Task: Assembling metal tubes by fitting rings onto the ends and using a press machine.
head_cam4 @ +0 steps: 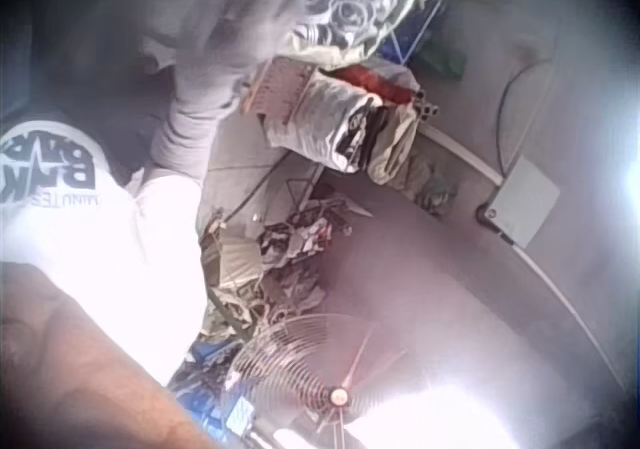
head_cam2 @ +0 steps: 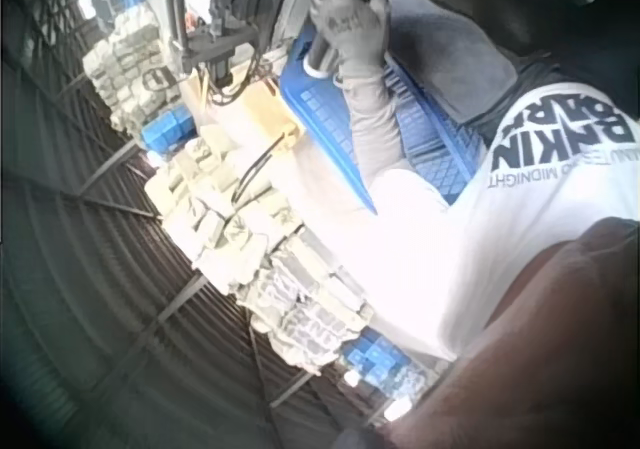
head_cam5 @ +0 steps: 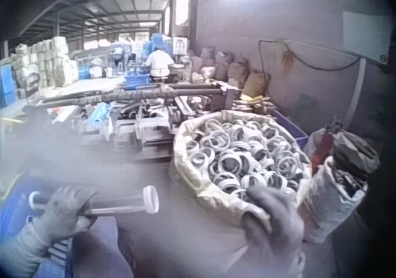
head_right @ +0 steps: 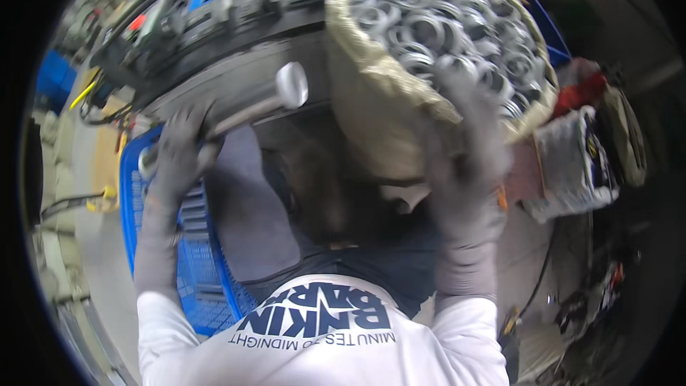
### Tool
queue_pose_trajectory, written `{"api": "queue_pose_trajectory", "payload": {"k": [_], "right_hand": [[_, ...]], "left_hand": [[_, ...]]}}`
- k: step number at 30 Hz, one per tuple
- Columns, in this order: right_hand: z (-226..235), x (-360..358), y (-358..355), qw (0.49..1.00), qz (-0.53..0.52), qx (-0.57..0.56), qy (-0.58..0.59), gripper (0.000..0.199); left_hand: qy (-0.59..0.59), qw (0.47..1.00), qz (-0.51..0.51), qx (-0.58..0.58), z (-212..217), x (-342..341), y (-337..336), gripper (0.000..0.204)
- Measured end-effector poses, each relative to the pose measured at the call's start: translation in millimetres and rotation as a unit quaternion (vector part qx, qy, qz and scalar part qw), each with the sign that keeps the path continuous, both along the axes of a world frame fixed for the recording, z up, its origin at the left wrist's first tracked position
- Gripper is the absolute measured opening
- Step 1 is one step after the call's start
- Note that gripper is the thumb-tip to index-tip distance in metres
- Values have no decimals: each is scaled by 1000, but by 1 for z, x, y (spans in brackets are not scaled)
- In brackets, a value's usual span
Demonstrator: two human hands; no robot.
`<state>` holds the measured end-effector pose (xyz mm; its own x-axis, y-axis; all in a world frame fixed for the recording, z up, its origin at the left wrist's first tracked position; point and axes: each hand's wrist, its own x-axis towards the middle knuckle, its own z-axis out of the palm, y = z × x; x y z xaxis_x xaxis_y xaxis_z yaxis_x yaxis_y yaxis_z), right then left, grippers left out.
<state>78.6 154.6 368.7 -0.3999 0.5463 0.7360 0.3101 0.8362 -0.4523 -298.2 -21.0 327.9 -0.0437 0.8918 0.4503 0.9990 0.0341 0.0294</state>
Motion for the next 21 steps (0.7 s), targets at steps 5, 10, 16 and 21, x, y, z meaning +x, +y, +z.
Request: {"api": "queue_pose_trajectory", "payload": {"k": [5, 10, 16, 21], "right_hand": [[13, -7, 60, 973, -58, 56, -218, 29], [16, -16, 70, 965, -63, 16, -252, 15], [19, -30, 78, 954, -72, 35, -288, 27], [17, -17, 58, 986, -123, -104, -41, 29]], "left_hand": [[105, 990, 74, 56, 8, -58, 96, 62], [133, 976, 171, 37, 34, -110, 193, 46], [140, 969, 204, -3, 28, -157, 292, 41], [123, 968, 209, -70, 15, -192, 339, 42]]}}
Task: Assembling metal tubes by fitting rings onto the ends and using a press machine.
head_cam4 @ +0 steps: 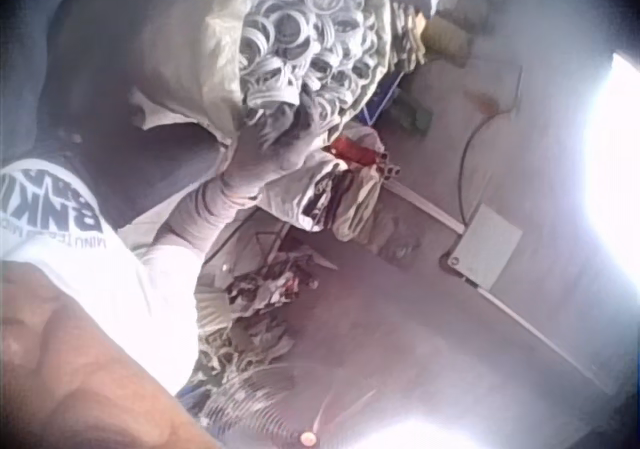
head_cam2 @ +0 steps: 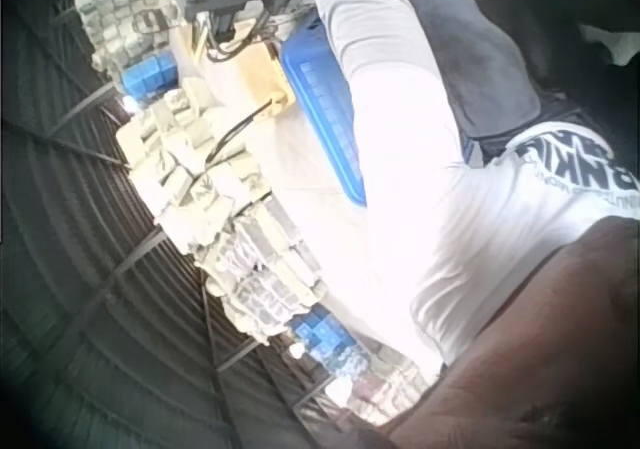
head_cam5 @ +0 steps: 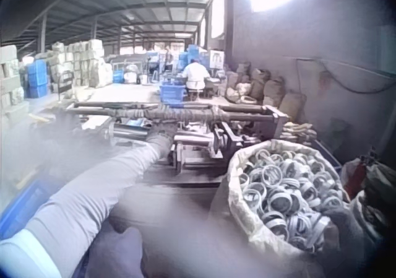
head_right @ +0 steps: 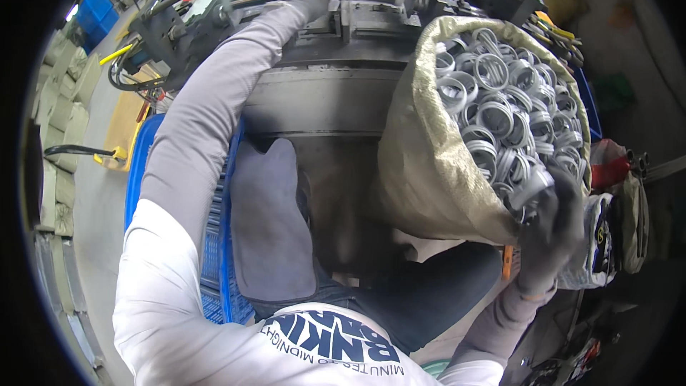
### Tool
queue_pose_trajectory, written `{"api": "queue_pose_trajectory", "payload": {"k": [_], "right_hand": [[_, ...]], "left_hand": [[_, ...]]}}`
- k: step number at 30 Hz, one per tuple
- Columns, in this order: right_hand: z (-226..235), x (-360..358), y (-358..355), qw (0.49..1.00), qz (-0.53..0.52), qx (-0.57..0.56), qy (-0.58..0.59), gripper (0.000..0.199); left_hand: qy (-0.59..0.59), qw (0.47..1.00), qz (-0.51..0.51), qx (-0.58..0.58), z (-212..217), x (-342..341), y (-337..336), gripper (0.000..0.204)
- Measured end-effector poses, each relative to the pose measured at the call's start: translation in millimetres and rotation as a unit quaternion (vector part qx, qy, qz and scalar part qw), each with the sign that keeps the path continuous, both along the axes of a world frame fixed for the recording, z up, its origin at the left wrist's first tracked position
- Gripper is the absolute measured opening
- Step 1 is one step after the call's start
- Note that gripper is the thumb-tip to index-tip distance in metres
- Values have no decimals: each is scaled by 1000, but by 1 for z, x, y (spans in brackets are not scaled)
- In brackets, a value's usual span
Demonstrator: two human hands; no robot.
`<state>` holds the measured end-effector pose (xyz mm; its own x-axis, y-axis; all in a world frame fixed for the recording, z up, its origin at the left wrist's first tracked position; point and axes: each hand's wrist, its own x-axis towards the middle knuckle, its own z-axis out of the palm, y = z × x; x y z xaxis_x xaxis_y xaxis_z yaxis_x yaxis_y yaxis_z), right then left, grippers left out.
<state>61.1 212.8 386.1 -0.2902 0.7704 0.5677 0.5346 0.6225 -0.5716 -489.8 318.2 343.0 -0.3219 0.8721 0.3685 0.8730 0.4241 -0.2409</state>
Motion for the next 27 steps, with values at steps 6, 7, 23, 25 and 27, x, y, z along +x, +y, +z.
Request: {"api": "queue_pose_trajectory", "payload": {"k": [6, 7, 23, 25, 27], "right_hand": [[-9, -9, -29, 988, 43, 13, 145, 39], [-7, -12, -32, 988, 56, 9, 144, 39], [-112, -52, -184, 975, 168, 59, -131, 15], [-112, -110, -222, 817, 340, -461, 68, 22], [-130, -185, -249, 720, 268, -635, 81, 21]], "left_hand": [[-65, 996, -39, -38, -23, -4, -9, 65], [-25, 999, -48, -3, -22, -2, -29, 65], [-245, 860, 319, -312, -398, -86, -813, 36], [-282, 811, 333, -390, -423, -99, -847, 37], [-272, 842, 258, -389, -476, -78, -822, 39]]}}
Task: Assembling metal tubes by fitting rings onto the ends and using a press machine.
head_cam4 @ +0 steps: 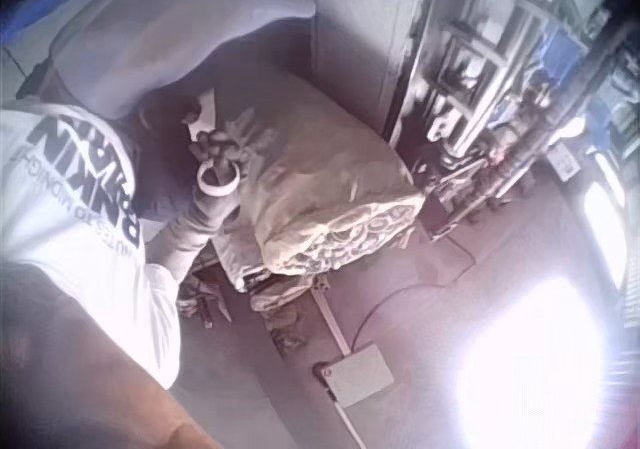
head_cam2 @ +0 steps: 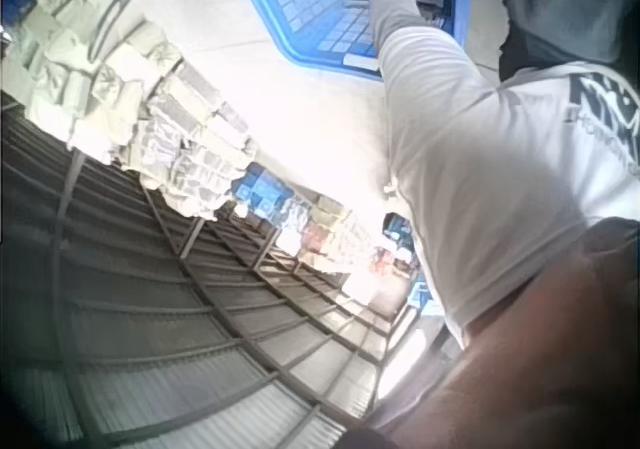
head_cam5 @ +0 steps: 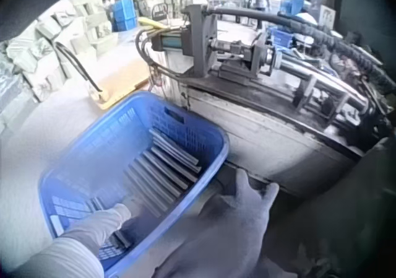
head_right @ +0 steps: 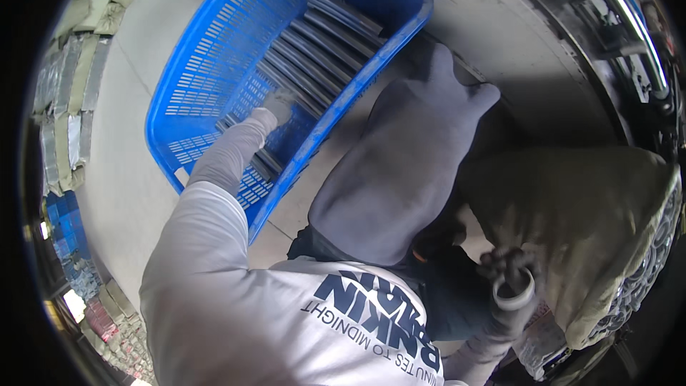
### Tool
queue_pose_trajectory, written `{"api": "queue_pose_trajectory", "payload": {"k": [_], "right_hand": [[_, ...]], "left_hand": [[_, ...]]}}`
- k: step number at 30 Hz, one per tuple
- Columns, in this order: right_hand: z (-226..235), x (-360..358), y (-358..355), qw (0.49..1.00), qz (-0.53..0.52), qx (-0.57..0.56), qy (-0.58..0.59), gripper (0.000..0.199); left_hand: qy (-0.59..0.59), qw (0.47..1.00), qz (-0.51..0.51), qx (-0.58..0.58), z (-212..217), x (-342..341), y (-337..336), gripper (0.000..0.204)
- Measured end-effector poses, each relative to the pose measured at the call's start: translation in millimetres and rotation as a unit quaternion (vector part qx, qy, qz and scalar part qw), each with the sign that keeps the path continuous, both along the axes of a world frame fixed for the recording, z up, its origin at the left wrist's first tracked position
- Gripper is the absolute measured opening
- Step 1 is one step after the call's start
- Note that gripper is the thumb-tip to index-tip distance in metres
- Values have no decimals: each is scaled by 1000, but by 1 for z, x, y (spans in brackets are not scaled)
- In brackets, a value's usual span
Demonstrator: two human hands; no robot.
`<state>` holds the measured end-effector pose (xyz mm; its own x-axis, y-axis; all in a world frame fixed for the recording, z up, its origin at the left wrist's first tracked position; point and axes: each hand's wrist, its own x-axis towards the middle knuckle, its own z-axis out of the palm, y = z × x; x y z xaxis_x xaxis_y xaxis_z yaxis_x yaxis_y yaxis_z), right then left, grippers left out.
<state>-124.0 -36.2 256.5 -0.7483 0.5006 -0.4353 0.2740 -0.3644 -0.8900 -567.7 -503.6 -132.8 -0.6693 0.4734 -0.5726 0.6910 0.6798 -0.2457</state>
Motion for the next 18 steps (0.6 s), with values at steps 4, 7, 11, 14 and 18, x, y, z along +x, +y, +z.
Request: {"api": "queue_pose_trajectory", "payload": {"k": [4, 7, 11, 14, 18], "right_hand": [[-105, -45, -13, 939, 118, 238, -220, 24], [-139, -65, 13, 981, 22, 85, -170, 26], [-155, -106, 51, 993, -1, 94, -75, 37], [-168, -66, 93, 937, 194, 259, -129, 31], [-180, -41, 92, 985, -62, -129, 100, 29]], "left_hand": [[-6, 991, -13, 132, -98, -7, 11, 45], [36, 998, -43, 17, -166, -12, 28, 39], [-19, 991, 120, 56, -211, -24, -14, 46], [-137, 943, 149, 266, -216, -14, 0, 42], [-227, 827, 214, 468, -165, -17, 18, 36]]}}
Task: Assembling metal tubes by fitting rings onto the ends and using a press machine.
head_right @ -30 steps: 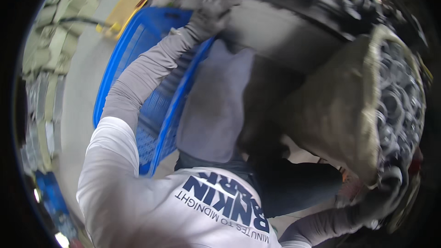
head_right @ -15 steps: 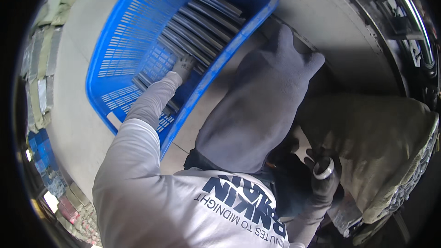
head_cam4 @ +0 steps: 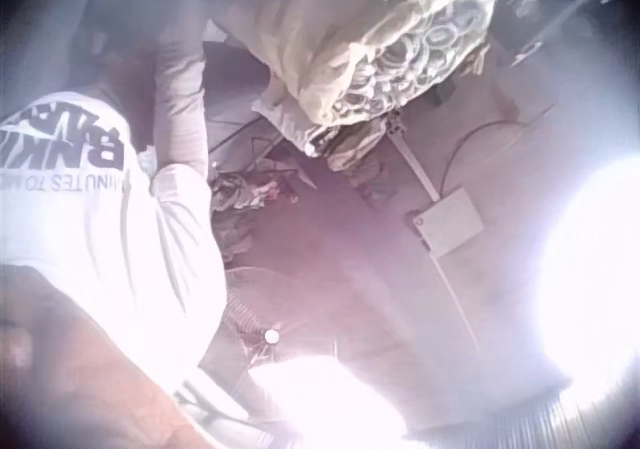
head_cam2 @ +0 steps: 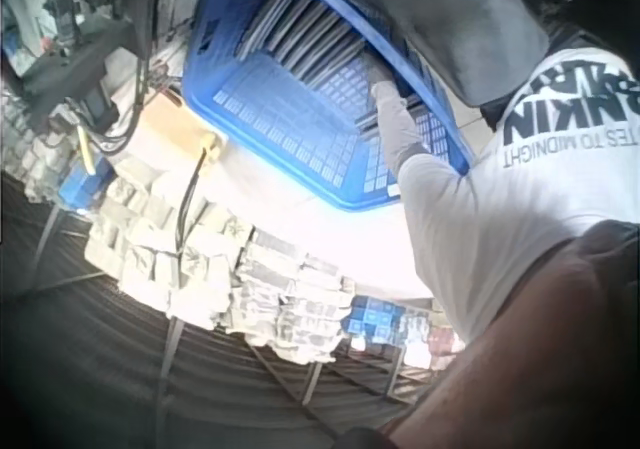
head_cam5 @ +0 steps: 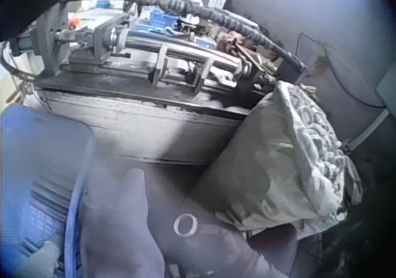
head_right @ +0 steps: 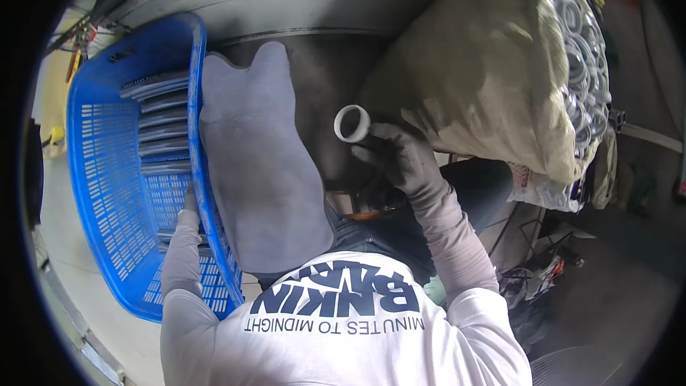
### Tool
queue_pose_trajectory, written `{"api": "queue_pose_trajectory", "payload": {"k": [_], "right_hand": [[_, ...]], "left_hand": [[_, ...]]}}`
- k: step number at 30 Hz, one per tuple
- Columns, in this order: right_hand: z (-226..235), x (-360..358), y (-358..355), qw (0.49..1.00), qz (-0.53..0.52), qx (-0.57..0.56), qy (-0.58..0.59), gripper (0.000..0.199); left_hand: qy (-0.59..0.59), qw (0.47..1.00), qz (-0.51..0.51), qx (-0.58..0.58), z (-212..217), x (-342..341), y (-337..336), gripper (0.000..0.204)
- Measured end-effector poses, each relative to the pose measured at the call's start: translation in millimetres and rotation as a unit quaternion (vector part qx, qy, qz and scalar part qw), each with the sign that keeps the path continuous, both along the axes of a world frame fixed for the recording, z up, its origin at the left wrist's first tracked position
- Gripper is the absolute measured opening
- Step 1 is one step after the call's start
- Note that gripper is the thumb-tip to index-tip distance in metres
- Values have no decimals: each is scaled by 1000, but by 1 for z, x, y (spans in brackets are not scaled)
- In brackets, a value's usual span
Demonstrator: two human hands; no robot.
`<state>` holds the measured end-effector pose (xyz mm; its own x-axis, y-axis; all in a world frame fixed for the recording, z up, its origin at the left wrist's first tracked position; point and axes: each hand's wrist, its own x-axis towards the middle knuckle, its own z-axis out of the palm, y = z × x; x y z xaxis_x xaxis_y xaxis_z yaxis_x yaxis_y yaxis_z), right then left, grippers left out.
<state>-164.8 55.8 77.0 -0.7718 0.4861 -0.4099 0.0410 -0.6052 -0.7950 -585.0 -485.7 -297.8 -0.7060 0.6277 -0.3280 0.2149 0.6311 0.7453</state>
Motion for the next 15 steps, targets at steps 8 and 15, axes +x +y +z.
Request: {"api": "queue_pose_trajectory", "payload": {"k": [8, 15], "right_hand": [[44, 58, 14, 876, 90, 455, -136, 38], [-155, 75, 70, 651, 202, 693, -235, 39]], "left_hand": [[118, 992, 40, -12, 371, 80, 211, 41], [162, 982, -35, 94, 515, 177, 366, 63]]}}
